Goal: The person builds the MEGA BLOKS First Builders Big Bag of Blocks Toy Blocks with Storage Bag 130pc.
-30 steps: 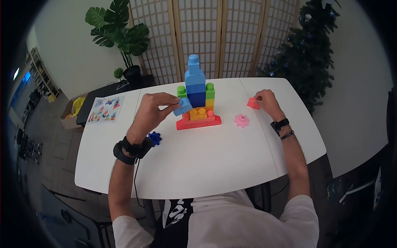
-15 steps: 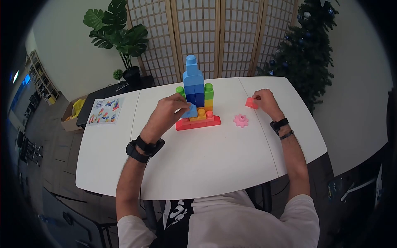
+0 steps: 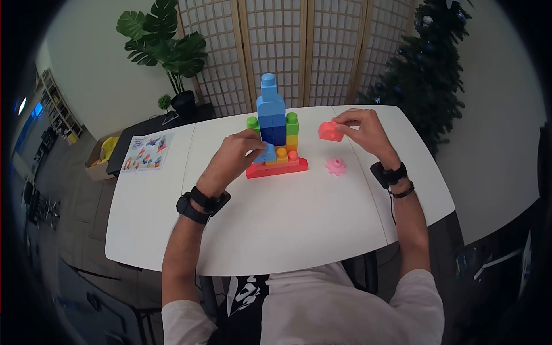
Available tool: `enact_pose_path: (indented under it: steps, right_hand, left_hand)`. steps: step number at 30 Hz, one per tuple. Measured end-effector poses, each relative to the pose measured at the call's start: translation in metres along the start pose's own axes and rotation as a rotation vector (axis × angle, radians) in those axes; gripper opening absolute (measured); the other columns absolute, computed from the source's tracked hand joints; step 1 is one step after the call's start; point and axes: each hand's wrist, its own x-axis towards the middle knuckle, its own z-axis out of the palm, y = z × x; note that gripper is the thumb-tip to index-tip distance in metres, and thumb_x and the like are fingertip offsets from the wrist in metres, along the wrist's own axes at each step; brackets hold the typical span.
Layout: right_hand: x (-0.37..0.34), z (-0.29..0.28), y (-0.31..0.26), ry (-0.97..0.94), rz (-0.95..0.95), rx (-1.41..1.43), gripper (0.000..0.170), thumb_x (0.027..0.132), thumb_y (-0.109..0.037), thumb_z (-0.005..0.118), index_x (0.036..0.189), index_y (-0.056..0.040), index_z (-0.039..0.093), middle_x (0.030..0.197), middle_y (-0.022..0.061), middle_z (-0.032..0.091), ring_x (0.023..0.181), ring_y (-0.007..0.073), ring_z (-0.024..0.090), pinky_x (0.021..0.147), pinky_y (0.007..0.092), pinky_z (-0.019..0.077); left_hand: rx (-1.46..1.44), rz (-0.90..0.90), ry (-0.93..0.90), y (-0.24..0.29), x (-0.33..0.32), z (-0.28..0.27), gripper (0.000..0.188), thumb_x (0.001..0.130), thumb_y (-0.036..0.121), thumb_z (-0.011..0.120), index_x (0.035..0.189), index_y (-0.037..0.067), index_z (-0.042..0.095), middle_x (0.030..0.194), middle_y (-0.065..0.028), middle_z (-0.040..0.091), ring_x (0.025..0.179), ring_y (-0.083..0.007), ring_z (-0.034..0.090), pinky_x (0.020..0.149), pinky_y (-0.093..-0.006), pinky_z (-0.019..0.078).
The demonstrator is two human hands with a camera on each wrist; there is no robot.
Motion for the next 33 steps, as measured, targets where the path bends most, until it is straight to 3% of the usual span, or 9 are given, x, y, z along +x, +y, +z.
enact_pose_path:
  steps: [5, 12, 22, 26, 28, 33]
  right_hand:
    - [0.007, 0.046, -0.050, -0.118, -0.125, 0.031, 0.017, 0.091, -0.006, 0.082, 0.106, 0.0039, 0.081, 0.103, 0.0151, 0.082, 0.092, 0.0235, 0.079, 0.087, 0.0347, 0.0631]
    - [0.010, 0.098, -0.048, -0.152, -0.196, -0.068, 0.014, 0.091, -0.005, 0.081, 0.102, 0.0024, 0.081, 0.101, 0.0141, 0.080, 0.089, 0.0266, 0.077, 0.084, 0.0359, 0.0621]
    - [0.012, 0.105, -0.039, -0.137, -0.225, -0.028, 0.010, 0.089, -0.002, 0.079, 0.097, 0.0040, 0.077, 0.099, 0.0121, 0.075, 0.087, 0.0277, 0.075, 0.082, 0.0376, 0.0611]
    - [0.014, 0.107, -0.039, -0.118, -0.253, -0.031, 0.010, 0.089, -0.001, 0.079, 0.097, 0.0045, 0.076, 0.096, 0.0127, 0.074, 0.085, 0.0282, 0.075, 0.080, 0.0377, 0.0611]
    - [0.017, 0.110, -0.038, -0.102, -0.244, -0.021, 0.007, 0.089, -0.002, 0.075, 0.091, 0.0046, 0.074, 0.091, 0.0156, 0.070, 0.081, 0.0344, 0.071, 0.075, 0.0424, 0.0584]
    - [0.032, 0.117, -0.032, -0.096, -0.233, -0.023, 0.008, 0.088, -0.001, 0.075, 0.090, 0.0055, 0.074, 0.089, 0.0163, 0.070, 0.080, 0.0347, 0.071, 0.074, 0.0430, 0.0583]
  left_hand:
    - [-0.017, 0.005, 0.020, -0.003, 0.000, 0.002, 0.016, 0.089, 0.001, 0.082, 0.105, 0.001, 0.082, 0.100, -0.0121, 0.076, 0.089, -0.0308, 0.076, 0.084, -0.0382, 0.0626]
    - [-0.026, 0.035, 0.028, -0.004, 0.002, 0.001, 0.015, 0.088, 0.002, 0.083, 0.103, 0.001, 0.082, 0.099, -0.0115, 0.076, 0.088, -0.0309, 0.075, 0.081, -0.0392, 0.0613]
    - [-0.011, 0.038, 0.041, -0.005, 0.004, 0.002, 0.013, 0.088, 0.003, 0.084, 0.101, 0.001, 0.082, 0.094, -0.0120, 0.075, 0.083, -0.0312, 0.074, 0.078, -0.0398, 0.0608]
    - [0.014, -0.003, 0.008, -0.004, 0.006, 0.001, 0.015, 0.087, 0.001, 0.081, 0.102, 0.003, 0.082, 0.101, -0.0124, 0.076, 0.090, -0.0328, 0.075, 0.084, -0.0412, 0.0615]
    - [0.032, 0.001, 0.007, -0.007, 0.006, 0.003, 0.015, 0.087, 0.001, 0.082, 0.102, 0.003, 0.082, 0.100, -0.0124, 0.076, 0.090, -0.0329, 0.075, 0.083, -0.0416, 0.0614]
    - [0.048, -0.040, 0.014, -0.018, 0.015, 0.005, 0.014, 0.087, 0.003, 0.082, 0.101, 0.003, 0.082, 0.099, -0.0129, 0.075, 0.091, -0.0332, 0.074, 0.083, -0.0424, 0.0610]
